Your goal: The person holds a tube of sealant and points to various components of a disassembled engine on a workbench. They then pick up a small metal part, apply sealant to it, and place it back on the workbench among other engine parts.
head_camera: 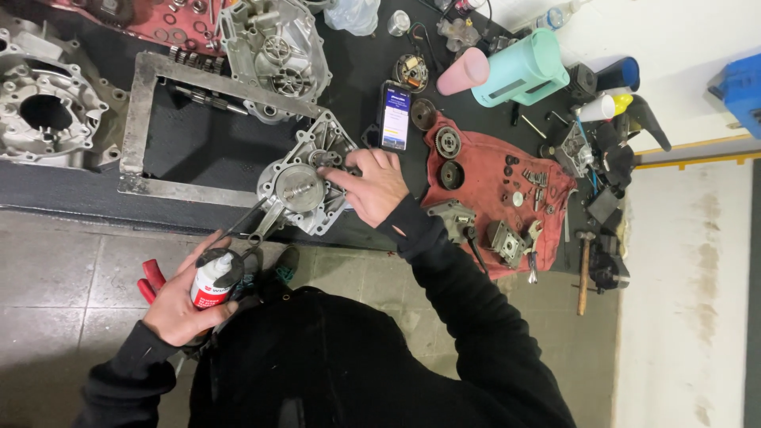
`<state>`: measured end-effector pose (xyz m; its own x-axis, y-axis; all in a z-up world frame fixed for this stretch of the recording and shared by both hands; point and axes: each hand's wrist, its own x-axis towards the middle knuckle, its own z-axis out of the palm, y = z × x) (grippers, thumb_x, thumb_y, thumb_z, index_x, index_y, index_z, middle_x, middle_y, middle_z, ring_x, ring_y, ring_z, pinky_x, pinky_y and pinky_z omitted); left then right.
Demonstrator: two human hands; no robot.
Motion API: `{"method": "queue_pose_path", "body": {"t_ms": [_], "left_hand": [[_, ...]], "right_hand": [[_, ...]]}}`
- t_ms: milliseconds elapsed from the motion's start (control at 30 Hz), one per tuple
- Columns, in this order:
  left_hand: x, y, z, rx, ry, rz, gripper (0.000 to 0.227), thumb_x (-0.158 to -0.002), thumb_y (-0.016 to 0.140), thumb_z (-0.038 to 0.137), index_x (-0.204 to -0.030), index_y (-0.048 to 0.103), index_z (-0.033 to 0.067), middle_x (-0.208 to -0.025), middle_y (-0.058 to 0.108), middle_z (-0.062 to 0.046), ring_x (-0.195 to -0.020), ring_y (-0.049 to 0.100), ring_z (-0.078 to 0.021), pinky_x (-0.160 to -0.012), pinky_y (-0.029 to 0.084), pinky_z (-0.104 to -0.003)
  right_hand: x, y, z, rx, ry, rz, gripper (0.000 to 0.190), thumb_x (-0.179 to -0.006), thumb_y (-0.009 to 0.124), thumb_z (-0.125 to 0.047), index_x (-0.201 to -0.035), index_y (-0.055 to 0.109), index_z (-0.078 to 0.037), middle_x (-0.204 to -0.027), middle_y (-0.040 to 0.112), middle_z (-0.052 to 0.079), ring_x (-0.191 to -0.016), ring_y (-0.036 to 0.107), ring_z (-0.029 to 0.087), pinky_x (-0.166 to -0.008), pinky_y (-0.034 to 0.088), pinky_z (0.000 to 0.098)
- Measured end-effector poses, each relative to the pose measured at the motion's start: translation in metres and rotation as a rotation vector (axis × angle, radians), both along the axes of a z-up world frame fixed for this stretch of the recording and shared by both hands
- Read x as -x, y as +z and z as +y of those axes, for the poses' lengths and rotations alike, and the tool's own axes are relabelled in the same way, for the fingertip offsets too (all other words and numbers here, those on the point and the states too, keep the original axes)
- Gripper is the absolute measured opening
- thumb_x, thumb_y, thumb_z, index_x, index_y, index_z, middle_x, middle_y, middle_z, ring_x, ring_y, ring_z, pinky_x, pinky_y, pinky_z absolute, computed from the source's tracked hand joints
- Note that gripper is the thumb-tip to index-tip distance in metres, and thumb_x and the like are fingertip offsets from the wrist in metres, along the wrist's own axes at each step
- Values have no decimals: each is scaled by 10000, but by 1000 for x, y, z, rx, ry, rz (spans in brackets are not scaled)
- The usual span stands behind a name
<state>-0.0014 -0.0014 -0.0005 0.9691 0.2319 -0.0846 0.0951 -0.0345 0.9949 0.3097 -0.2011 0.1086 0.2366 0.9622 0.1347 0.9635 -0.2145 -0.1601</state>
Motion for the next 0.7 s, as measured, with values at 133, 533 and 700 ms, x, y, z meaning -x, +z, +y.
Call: {"method": "queue_pose_path", "body": {"t_ms": [133, 533, 700], "left_hand": [[0, -1, 0, -3, -4, 12, 907, -638, 798, 134, -1468, 453, 15, -1652, 310, -137, -1498, 342, -272, -1163, 292, -395], [-1, -8, 1, -80, 2, -8, 839, -639, 812, 176, -1409, 519, 25, -1663, 285, -176, -1516, 325, -307, -1166, 293, -405], [5, -2, -2, -60, 47, -29, 813, -630, 829, 167, -1380, 549, 29, -1687, 206, -209, -1502, 338, -317, -1142, 330, -411]], "right_hand": [[1, -9, -7, 6, -57, 41, 562, -785, 715, -92, -1309, 684, -294, -1147, 558, 56, -1102, 505, 284, -927, 356, 434], [15, 18, -17, -79, -20, 85, 466, -757, 710, -74, -1186, 747, -252, -1094, 573, 60, -1072, 533, 299, -912, 410, 438], [72, 49, -8, -181, 53, 625, 373, -893, 642, -76, -1255, 702, -145, -1045, 608, 81, -978, 619, 265, -896, 516, 376]]}}
